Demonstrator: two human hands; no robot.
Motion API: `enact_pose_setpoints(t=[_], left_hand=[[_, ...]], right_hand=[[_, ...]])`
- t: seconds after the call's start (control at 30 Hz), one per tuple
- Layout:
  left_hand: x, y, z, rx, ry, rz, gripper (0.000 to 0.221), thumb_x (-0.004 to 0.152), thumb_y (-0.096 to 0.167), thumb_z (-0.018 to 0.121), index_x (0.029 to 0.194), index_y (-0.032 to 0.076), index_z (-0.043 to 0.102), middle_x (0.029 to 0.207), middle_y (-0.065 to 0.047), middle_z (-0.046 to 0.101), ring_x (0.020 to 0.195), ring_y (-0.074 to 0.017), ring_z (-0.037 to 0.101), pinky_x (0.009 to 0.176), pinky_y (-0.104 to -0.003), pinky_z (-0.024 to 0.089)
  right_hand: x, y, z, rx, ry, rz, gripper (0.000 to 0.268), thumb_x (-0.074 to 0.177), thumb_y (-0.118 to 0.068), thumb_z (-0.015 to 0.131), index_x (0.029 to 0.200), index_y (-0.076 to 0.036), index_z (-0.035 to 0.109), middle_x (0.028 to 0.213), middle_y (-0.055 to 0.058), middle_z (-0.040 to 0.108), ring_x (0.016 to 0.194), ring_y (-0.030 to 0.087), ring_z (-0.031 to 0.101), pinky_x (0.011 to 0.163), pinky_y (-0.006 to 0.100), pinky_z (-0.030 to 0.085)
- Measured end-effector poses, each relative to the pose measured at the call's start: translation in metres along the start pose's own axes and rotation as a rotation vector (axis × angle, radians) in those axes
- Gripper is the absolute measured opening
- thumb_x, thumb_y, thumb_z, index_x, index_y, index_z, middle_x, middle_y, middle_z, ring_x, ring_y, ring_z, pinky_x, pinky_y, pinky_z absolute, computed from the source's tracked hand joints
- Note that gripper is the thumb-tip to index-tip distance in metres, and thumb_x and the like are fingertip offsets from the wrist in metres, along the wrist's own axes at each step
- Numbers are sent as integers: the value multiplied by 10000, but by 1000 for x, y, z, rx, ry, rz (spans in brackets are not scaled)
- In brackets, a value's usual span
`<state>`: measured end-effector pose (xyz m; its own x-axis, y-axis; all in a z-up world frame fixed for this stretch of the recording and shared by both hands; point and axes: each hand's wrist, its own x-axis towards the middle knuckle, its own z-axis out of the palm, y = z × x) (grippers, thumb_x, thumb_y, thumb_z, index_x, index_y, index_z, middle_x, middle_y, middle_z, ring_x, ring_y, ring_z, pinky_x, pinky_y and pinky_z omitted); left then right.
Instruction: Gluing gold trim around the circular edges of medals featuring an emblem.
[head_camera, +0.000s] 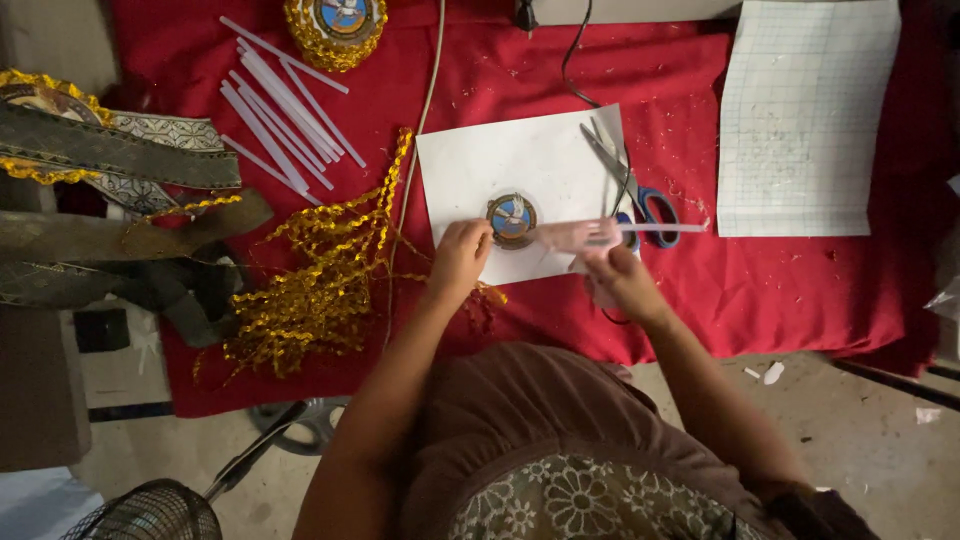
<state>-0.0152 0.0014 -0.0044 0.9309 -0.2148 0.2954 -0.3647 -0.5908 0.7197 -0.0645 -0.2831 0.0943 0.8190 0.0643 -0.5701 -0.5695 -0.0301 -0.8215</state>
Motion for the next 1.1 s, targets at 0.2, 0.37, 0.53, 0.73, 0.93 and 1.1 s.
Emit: enact_pose_setpoints(t=[0.2,0.37,0.53,0.73,0.93,1.1], left_hand=[[1,5,-7,-26,26,-26,161,895,24,741,1021,33,640,1079,-138,718,1013,-335,695,856,-428,580],[1,-1,-7,-45,-40,-117,147,906,17,726,1029,17,646,1100,-146,712,985,-321,711,819,-399,590],[1,0,-9,-38,-84,-122,125,919,28,714,1024,20,646,1105,-138,706,983,-296,720,833,-378,600],[5,6,-12,-31,-87,-158,117,919,31,720,1019,7,664,1093,-143,710,973,-304,714,833,-390,596],[2,-3,-3,5,-106,-152,124,909,44,721,1017,13,668,1089,-139,707,983,-295,716,855,-387,597],[7,10,-15,-6,-95,-153,117,905,33,720,1005,9,666,1080,-136,710,975,-304,716,832,-395,593]], right_hand=[[25,21,19,-320,-80,-70,312,1029,-287,615,1090,20,618,766,95,662,608,134,609,509,291,494],[20,-15,43,-387,-46,-23,321,995,-293,640,1038,26,631,739,63,654,564,124,579,469,300,471],[14,-32,53,-488,-15,22,334,983,-309,634,996,23,660,700,63,647,542,125,582,461,303,482],[10,-39,60,-479,-11,12,352,994,-328,628,1042,20,650,769,69,671,560,120,579,462,307,485],[12,-38,60,-480,-32,-20,344,988,-324,622,1070,10,622,831,55,702,579,112,589,455,300,501],[16,-32,59,-498,-7,-3,366,993,-348,645,1018,17,642,775,83,683,571,127,592,486,295,496]])
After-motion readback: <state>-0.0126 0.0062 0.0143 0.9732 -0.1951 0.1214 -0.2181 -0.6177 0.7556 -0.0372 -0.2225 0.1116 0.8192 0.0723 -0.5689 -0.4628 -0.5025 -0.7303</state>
